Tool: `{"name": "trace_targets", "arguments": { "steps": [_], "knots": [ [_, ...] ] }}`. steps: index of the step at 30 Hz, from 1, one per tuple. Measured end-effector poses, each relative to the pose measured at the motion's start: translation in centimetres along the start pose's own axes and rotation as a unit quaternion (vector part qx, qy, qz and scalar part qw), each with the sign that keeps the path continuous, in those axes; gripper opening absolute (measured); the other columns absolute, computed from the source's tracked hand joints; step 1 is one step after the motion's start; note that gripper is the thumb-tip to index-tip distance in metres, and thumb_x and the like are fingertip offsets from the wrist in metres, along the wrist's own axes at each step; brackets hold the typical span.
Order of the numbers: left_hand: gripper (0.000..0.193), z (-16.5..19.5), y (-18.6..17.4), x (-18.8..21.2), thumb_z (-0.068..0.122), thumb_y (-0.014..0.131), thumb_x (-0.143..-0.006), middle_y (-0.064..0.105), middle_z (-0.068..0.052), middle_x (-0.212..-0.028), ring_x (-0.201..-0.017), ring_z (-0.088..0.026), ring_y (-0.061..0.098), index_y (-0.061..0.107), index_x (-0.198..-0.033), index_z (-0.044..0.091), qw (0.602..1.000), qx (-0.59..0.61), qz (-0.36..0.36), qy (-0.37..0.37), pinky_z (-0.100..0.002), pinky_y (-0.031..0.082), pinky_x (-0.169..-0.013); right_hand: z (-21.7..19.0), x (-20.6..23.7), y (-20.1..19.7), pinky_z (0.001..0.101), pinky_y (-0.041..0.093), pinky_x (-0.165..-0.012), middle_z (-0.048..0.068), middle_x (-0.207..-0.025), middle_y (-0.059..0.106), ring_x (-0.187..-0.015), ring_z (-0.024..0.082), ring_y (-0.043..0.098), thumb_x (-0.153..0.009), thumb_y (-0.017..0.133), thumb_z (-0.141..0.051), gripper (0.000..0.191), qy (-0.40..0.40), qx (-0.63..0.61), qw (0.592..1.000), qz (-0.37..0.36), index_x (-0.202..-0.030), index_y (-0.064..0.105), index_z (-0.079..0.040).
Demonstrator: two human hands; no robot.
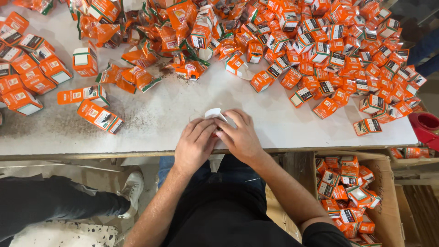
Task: The person packs small orange product boxes at a work table. They pick up a plastic-wrapped item, place it into an open orange carton, fold the carton flaps closed, and set the finished box aside, repeating the cycle continuously while other workers pack alongside.
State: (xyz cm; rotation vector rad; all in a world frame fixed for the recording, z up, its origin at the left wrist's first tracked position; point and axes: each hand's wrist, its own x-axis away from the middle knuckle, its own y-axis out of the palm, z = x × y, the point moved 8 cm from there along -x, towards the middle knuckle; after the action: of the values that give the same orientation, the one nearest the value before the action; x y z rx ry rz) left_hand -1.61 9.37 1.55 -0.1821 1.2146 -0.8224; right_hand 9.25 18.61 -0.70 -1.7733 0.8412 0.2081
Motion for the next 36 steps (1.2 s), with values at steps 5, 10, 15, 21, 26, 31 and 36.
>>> {"name": "trace_targets", "arguments": {
  "steps": [5, 10, 15, 21, 26, 31, 36],
  "knots": [
    [0.037, -0.4, 0.2, 0.2, 0.005, 0.082, -0.080, 0.066, -0.010, -0.127, -0.114, -0.033, 0.069, 0.065, -0.112, 0.003, 0.999, 0.035, -0.014, -0.032, -0.041, 0.059, -0.092, 1.5, 1.0, -0.6, 0.0410, 0.051, -0.101, 0.014, -0.140, 0.057, -0.119, 0.031, 0.061, -0.092, 0.074, -0.016, 0.044, 0.093, -0.163, 0.980, 0.058, -0.133, 0.062, -0.008],
    [0.033, -1.7, 1.0, 0.9, 0.005, 0.082, -0.081, 0.058, -0.020, -0.133, -0.113, -0.034, 0.069, 0.065, -0.110, 0.006, 0.992, 0.089, -0.022, -0.091, -0.039, 0.061, -0.084, 0.4, 0.2, -0.3, 0.0383, 0.050, -0.097, 0.020, -0.139, 0.057, -0.123, 0.037, 0.057, -0.091, 0.073, -0.006, 0.026, -0.025, -0.088, 0.995, 0.040, -0.117, 0.073, -0.007],
    [0.034, -2.4, 2.1, 1.3, 0.004, 0.083, -0.079, 0.062, -0.018, -0.134, -0.112, -0.037, 0.068, 0.064, -0.108, 0.004, 0.987, 0.099, -0.063, -0.110, -0.042, 0.060, -0.087, 3.7, 0.5, 1.5, 0.0358, 0.053, -0.096, 0.011, -0.126, 0.068, -0.106, 0.029, 0.064, -0.094, 0.073, -0.005, 0.038, 0.162, -0.240, 0.957, 0.010, -0.128, 0.057, -0.003],
    [0.041, -3.0, 2.8, 1.8, 0.002, 0.082, -0.080, 0.064, -0.015, -0.136, -0.114, -0.036, 0.068, 0.052, -0.107, 0.004, 0.979, 0.132, -0.077, -0.136, -0.040, 0.059, -0.089, 1.5, 0.0, 0.3, 0.0361, 0.054, -0.100, 0.014, -0.133, 0.062, -0.121, 0.029, 0.063, -0.091, 0.077, -0.003, 0.037, 0.009, -0.256, 0.966, -0.012, -0.125, 0.066, -0.005],
    [0.050, -3.2, 2.7, 1.8, -0.001, 0.080, -0.079, 0.063, -0.017, -0.135, -0.117, -0.039, 0.067, 0.048, -0.117, 0.004, 0.978, 0.149, -0.072, -0.130, -0.042, 0.058, -0.093, 1.8, 0.0, 0.5, 0.0333, 0.057, -0.091, 0.013, -0.133, 0.065, -0.113, 0.026, 0.067, -0.091, 0.077, -0.003, 0.035, 0.062, -0.279, 0.958, -0.020, -0.124, 0.067, -0.007],
    [0.050, -3.5, 2.6, 1.7, 0.003, 0.082, -0.081, 0.064, -0.017, -0.134, -0.116, -0.038, 0.067, 0.049, -0.118, 0.004, 0.978, 0.147, -0.068, -0.133, -0.041, 0.058, -0.091, 2.1, 0.0, 0.7, 0.0311, 0.058, -0.089, 0.013, -0.132, 0.066, -0.109, 0.022, 0.070, -0.093, 0.073, 0.001, 0.031, 0.057, -0.273, 0.960, -0.005, -0.123, 0.068, -0.006],
    [0.046, -3.2, 2.4, 1.3, 0.004, 0.081, -0.083, 0.063, -0.016, -0.134, -0.113, -0.037, 0.068, 0.053, -0.118, 0.006, 0.975, 0.154, -0.080, -0.136, -0.040, 0.058, -0.088, 2.5, -0.1, 1.1, 0.0314, 0.058, -0.090, 0.014, -0.132, 0.065, -0.109, 0.023, 0.070, -0.095, 0.071, 0.002, 0.026, 0.058, -0.293, 0.954, -0.005, -0.120, 0.069, -0.004]
  ]
}}
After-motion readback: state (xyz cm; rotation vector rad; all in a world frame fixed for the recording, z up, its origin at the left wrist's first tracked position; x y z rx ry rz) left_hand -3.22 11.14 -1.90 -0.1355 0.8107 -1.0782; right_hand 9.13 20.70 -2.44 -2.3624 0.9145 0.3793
